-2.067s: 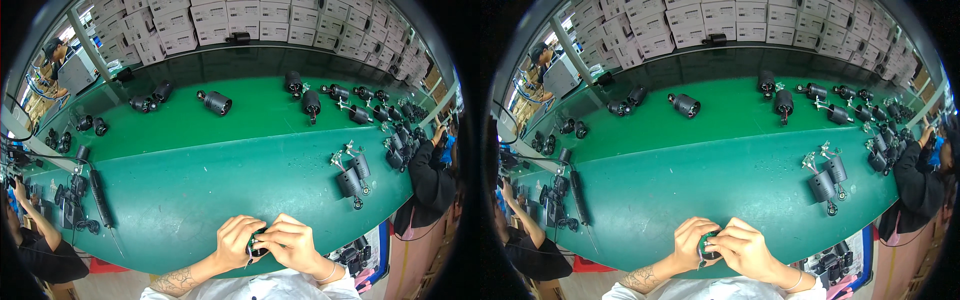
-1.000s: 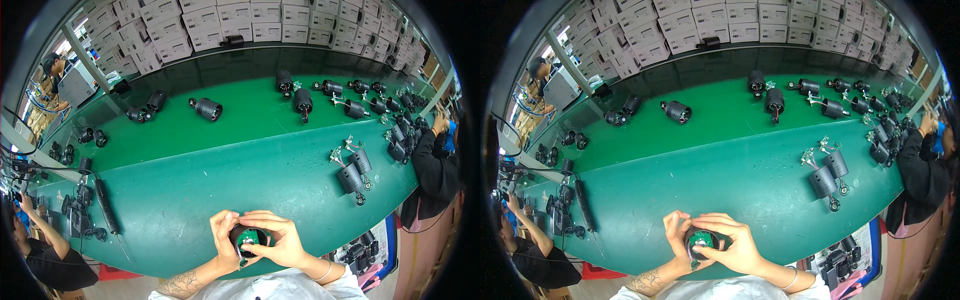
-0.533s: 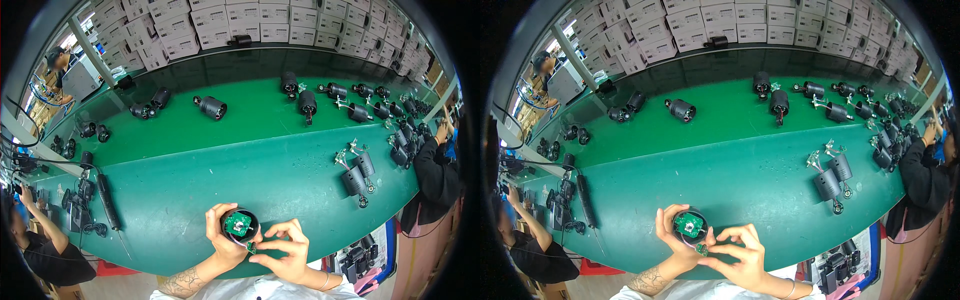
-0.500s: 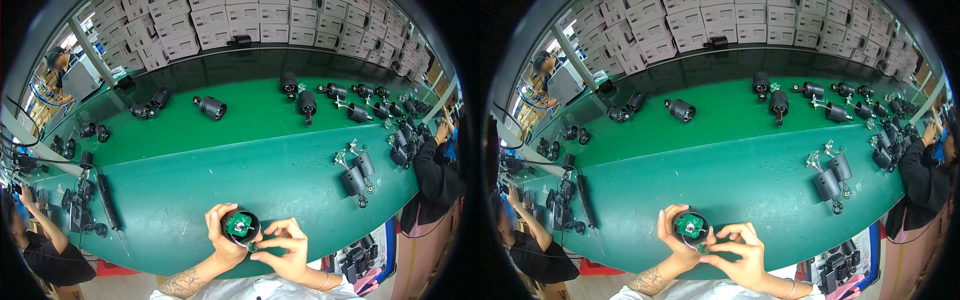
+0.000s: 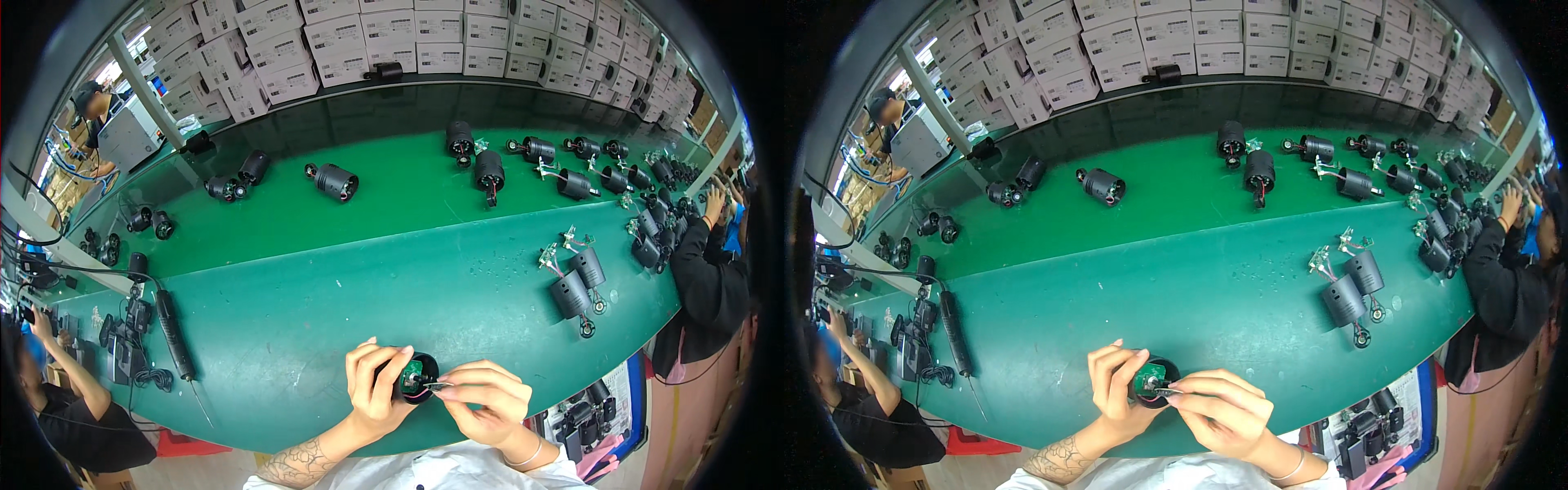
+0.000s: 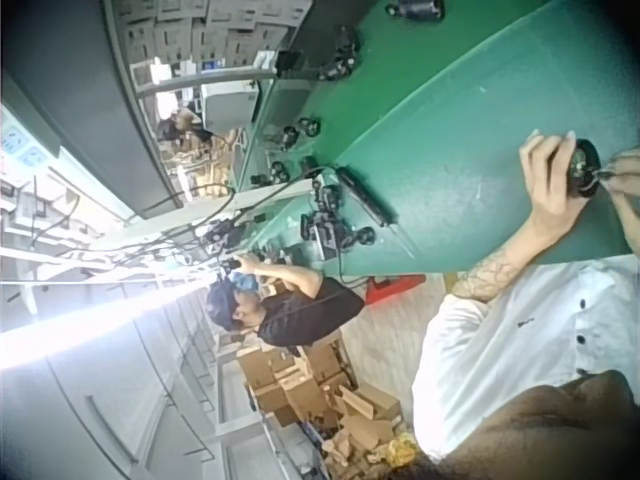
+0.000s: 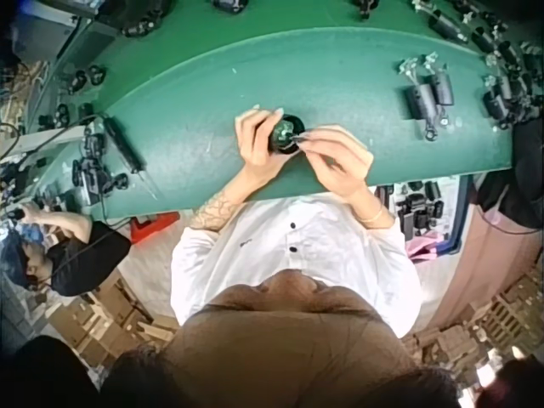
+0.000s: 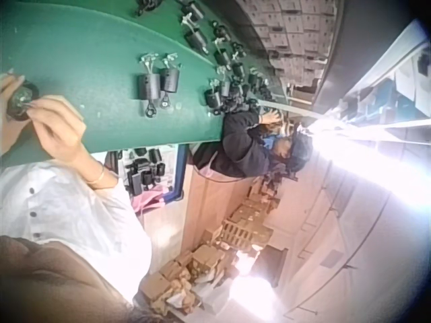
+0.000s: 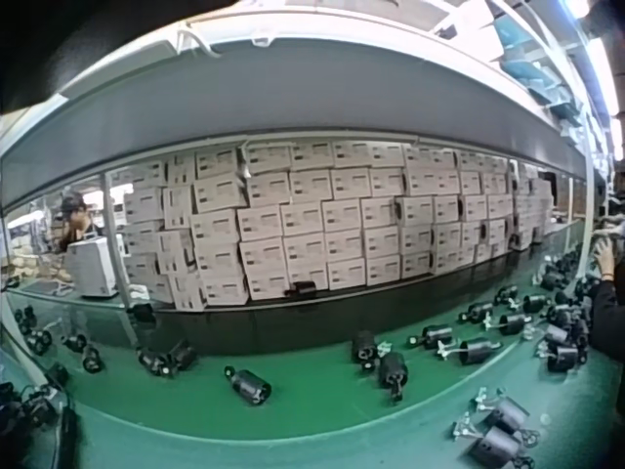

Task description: The person assembles electronic devices along an assembly line by taking circuit boards and inserting them into cylindrical housings by hand.

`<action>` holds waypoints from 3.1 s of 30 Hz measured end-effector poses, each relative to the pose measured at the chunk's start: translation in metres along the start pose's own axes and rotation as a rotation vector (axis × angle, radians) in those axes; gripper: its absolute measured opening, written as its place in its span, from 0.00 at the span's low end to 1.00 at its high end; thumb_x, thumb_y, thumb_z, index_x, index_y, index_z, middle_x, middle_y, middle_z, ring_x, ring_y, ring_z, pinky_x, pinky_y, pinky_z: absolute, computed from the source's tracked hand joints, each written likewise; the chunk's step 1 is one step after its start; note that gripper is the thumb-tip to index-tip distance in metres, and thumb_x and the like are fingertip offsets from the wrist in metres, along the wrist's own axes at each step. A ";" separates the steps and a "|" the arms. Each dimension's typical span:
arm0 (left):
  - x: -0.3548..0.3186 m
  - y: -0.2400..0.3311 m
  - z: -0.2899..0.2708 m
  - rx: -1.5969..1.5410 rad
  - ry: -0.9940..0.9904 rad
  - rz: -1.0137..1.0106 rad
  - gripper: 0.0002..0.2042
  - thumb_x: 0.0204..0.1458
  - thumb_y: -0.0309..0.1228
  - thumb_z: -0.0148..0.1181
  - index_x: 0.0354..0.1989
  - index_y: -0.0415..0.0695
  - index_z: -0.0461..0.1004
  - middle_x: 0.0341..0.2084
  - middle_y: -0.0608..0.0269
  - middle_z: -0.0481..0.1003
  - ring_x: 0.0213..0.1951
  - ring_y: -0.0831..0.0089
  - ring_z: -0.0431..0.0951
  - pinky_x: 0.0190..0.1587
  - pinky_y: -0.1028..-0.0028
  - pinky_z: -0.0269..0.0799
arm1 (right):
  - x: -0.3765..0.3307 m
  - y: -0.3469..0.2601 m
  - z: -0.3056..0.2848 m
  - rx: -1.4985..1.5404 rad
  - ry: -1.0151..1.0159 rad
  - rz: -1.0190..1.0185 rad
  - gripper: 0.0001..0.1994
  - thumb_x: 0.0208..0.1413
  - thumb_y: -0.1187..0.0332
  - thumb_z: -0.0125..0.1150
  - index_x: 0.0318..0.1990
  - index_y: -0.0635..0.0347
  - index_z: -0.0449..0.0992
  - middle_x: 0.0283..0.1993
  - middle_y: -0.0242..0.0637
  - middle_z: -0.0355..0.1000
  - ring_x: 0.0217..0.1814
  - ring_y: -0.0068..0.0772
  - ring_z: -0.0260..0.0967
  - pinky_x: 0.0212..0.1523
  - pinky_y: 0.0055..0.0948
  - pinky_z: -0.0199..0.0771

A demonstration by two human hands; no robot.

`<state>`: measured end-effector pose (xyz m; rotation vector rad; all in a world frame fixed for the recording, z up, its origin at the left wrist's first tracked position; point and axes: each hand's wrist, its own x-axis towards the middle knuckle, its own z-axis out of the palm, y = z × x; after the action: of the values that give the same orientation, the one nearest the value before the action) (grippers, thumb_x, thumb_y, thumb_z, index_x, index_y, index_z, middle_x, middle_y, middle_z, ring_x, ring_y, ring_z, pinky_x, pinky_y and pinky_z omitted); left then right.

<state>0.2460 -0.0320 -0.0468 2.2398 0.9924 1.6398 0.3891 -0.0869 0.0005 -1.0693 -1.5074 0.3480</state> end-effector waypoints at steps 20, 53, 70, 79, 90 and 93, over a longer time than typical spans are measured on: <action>-0.010 0.006 0.004 -0.227 0.055 -0.071 0.19 0.35 0.26 0.68 0.40 0.39 0.73 0.30 0.60 0.69 0.33 0.65 0.73 0.34 0.71 0.72 | 0.012 -0.003 0.010 0.196 -0.245 0.336 0.08 0.36 0.79 0.70 0.27 0.58 0.82 0.45 0.38 0.69 0.56 0.40 0.64 0.54 0.37 0.69; -0.014 -0.005 0.006 -0.385 0.006 -0.176 0.22 0.33 0.23 0.70 0.40 0.42 0.70 0.32 0.59 0.69 0.35 0.65 0.73 0.35 0.69 0.74 | 0.000 -0.011 0.031 -0.156 -0.142 0.142 0.07 0.40 0.75 0.70 0.30 0.57 0.82 0.47 0.37 0.72 0.62 0.50 0.59 0.58 0.44 0.65; -0.018 -0.006 0.006 -0.218 0.066 -0.024 0.19 0.35 0.27 0.71 0.38 0.42 0.73 0.33 0.62 0.69 0.36 0.65 0.72 0.38 0.67 0.74 | -0.006 0.003 0.028 0.570 -0.119 0.666 0.18 0.41 0.81 0.68 0.39 0.58 0.68 0.59 0.42 0.58 0.63 0.48 0.59 0.64 0.44 0.59; -0.013 -0.011 0.005 -0.220 0.014 0.000 0.18 0.36 0.28 0.71 0.37 0.43 0.74 0.33 0.63 0.70 0.36 0.65 0.72 0.37 0.68 0.73 | -0.011 0.009 0.036 0.781 -0.091 0.705 0.28 0.42 0.85 0.66 0.47 0.55 0.57 0.63 0.43 0.52 0.62 0.47 0.60 0.63 0.43 0.60; -0.002 -0.009 0.005 -0.320 -0.046 -0.126 0.23 0.32 0.27 0.73 0.41 0.42 0.73 0.34 0.61 0.70 0.36 0.65 0.73 0.36 0.70 0.72 | -0.009 0.007 0.026 0.710 -0.126 0.788 0.31 0.39 0.85 0.68 0.48 0.55 0.57 0.65 0.43 0.50 0.63 0.46 0.60 0.60 0.40 0.64; 0.000 -0.009 0.006 -0.344 -0.065 -0.156 0.24 0.31 0.27 0.72 0.42 0.42 0.72 0.34 0.61 0.70 0.37 0.65 0.73 0.37 0.70 0.72 | -0.013 0.013 0.024 0.726 -0.143 0.791 0.31 0.38 0.85 0.68 0.48 0.55 0.57 0.65 0.43 0.50 0.62 0.46 0.60 0.59 0.39 0.66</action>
<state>0.2478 -0.0241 -0.0539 1.9274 0.7777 1.5265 0.3711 -0.0818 -0.0235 -0.9968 -0.8722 1.4236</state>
